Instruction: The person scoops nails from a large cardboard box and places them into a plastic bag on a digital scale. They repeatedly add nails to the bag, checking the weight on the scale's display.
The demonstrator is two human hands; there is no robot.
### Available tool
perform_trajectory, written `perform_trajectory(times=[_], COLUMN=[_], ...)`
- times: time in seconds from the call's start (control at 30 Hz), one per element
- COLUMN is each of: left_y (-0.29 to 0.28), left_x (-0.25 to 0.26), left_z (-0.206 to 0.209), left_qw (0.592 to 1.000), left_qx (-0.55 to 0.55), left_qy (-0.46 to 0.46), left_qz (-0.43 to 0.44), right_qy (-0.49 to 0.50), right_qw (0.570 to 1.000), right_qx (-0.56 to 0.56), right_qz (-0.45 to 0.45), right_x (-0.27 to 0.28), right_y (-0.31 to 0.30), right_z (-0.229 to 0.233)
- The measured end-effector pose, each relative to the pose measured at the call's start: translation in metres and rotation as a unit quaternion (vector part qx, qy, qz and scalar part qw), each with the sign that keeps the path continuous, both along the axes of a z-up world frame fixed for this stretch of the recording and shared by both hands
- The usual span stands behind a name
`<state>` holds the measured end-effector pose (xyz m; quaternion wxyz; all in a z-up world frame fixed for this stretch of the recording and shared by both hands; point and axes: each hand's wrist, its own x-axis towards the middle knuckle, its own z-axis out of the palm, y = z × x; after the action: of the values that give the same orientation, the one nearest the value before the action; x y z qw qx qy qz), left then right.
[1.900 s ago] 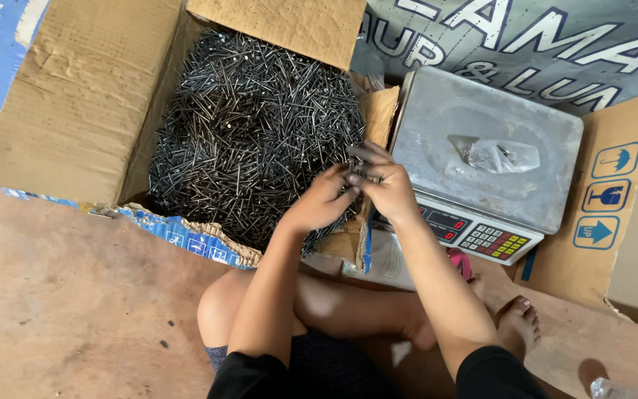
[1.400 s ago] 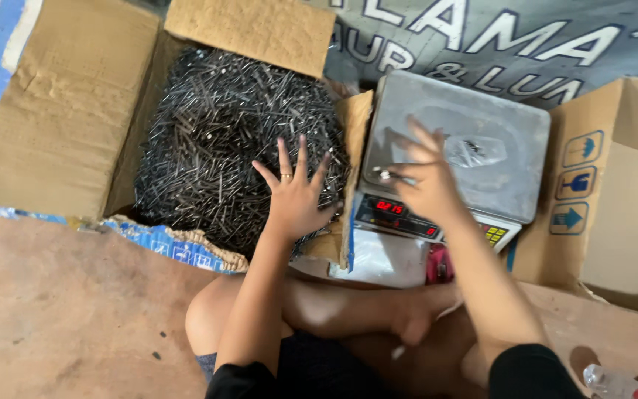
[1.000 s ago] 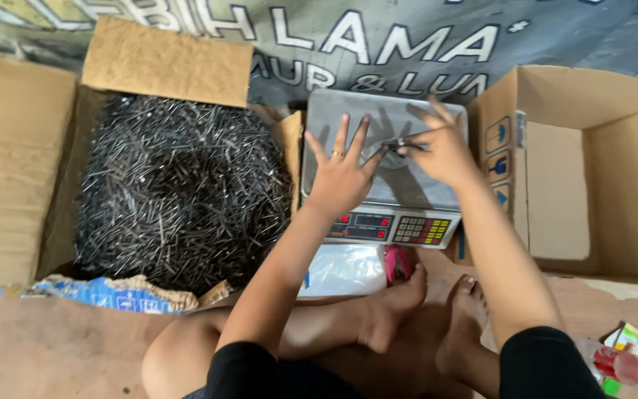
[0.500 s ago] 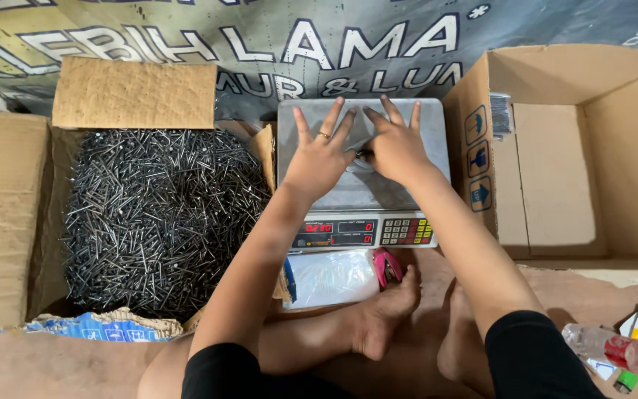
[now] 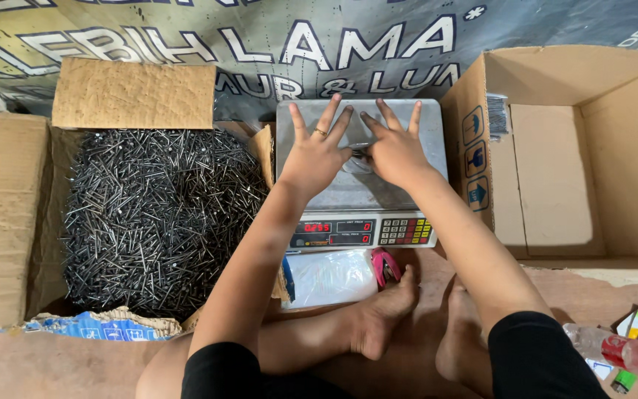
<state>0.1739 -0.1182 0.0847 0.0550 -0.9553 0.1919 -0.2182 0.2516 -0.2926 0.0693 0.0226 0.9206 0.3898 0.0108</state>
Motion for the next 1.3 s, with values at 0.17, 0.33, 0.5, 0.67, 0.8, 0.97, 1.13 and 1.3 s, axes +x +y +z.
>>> perform_trajectory(times=[0.17,0.33,0.5,0.67,0.8,0.97,1.13,1.3], left_y=[-0.003,0.0,-0.002,-0.003,-0.005,-0.006,-0.007,0.005], left_x=[-0.001,0.002,0.004,0.008,0.003,-0.001,0.0,-0.035], left_z=[0.003,0.004,0.001,0.003,0.009,0.009,0.006,0.009], left_qw=[1.0,1.0,1.0,1.0,1.0,1.0,1.0,0.994], left_qx=[-0.004,-0.004,-0.01,-0.007,-0.011,-0.009,-0.01,-0.09], left_qy=[0.0,0.001,0.011,0.01,0.019,0.025,0.01,-0.003], left_qz=[-0.003,0.001,-0.006,0.004,0.007,0.013,0.016,0.055], right_qy=[-0.003,0.015,0.05,-0.003,-0.025,0.001,-0.011,-0.003], right_qw=[0.999,1.0,0.998,1.0,0.999,0.999,0.999,0.999], right_qx=[-0.04,-0.008,-0.038,-0.017,-0.022,-0.032,-0.04,0.03], right_qz=[0.006,-0.006,0.026,0.008,0.041,0.023,0.035,0.012], right_x=[0.002,0.007,0.005,0.011,-0.006,0.016,0.027,0.037], right_y=[-0.002,-0.003,-0.005,-0.007,-0.005,-0.014,-0.015,-0.03], right_z=[0.007,-0.006,0.004,-0.019,0.017,-0.006,-0.03,-0.034])
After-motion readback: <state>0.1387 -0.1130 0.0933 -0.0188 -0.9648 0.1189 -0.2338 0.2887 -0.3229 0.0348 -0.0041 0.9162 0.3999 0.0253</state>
